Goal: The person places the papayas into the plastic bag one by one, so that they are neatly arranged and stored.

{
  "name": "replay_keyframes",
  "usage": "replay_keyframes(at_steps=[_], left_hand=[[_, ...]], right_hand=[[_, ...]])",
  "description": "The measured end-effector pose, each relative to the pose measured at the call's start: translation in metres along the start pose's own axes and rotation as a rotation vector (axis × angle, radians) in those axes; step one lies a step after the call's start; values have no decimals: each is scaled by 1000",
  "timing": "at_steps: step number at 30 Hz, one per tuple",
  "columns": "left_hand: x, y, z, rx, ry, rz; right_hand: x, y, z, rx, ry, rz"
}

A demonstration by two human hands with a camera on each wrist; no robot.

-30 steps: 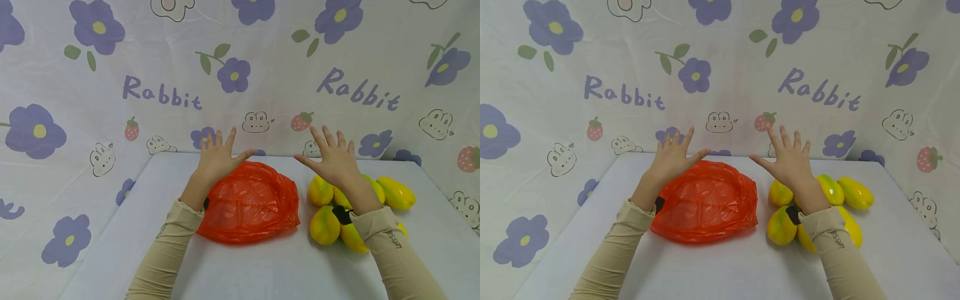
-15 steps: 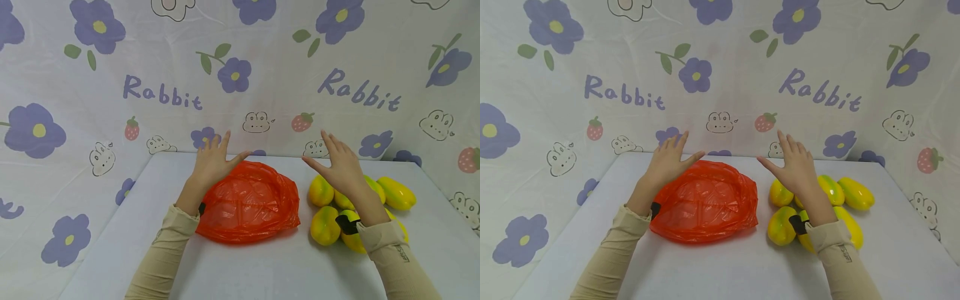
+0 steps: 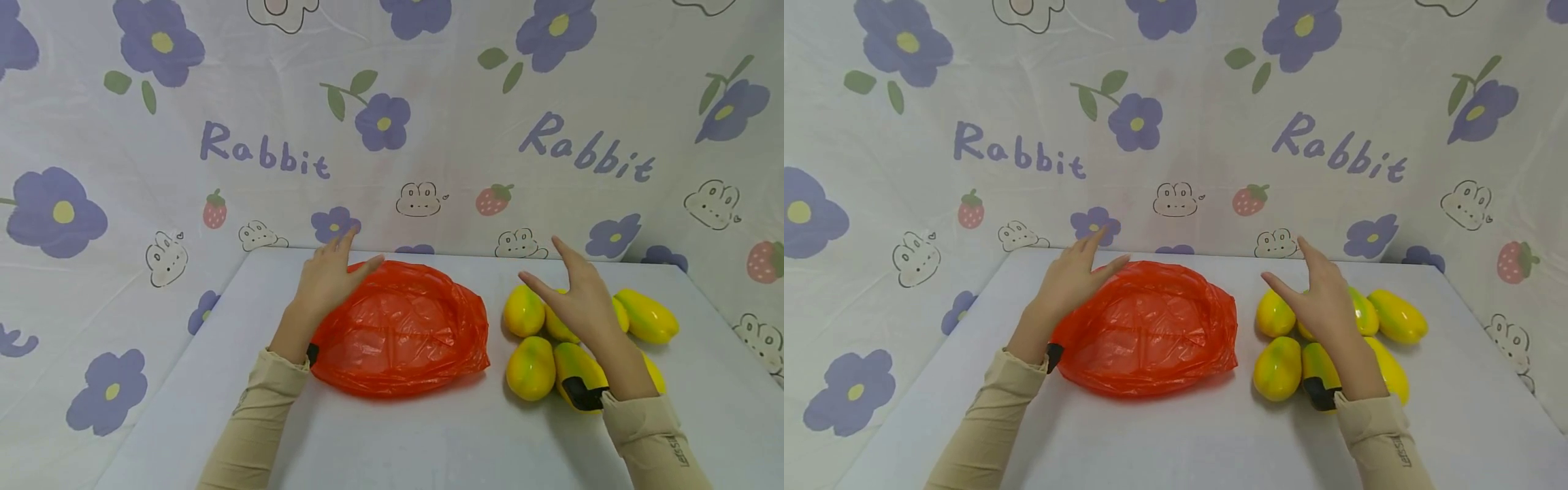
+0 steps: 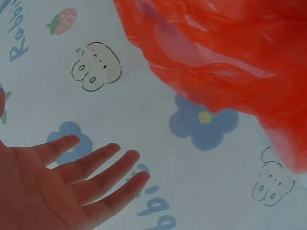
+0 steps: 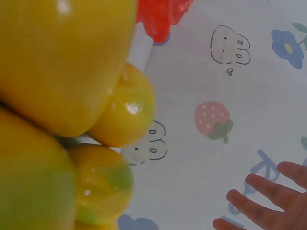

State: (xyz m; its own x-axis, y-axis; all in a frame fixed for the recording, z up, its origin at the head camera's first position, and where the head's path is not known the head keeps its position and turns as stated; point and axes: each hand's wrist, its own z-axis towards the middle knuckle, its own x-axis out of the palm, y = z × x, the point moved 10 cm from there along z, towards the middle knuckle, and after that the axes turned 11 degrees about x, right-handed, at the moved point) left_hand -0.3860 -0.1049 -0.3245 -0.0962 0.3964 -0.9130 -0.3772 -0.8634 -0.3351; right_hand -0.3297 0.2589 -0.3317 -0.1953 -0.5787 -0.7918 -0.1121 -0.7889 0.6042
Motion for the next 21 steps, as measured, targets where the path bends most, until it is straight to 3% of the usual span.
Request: replay_keyframes(at_steps=[12,21], left_hand=[[12,30,-16,-67,26,-42],[24,56,-26,-120,72,-27]], right_hand=[[3,-43,-16,109,43,124],[1,-76,-31,144,54,204]])
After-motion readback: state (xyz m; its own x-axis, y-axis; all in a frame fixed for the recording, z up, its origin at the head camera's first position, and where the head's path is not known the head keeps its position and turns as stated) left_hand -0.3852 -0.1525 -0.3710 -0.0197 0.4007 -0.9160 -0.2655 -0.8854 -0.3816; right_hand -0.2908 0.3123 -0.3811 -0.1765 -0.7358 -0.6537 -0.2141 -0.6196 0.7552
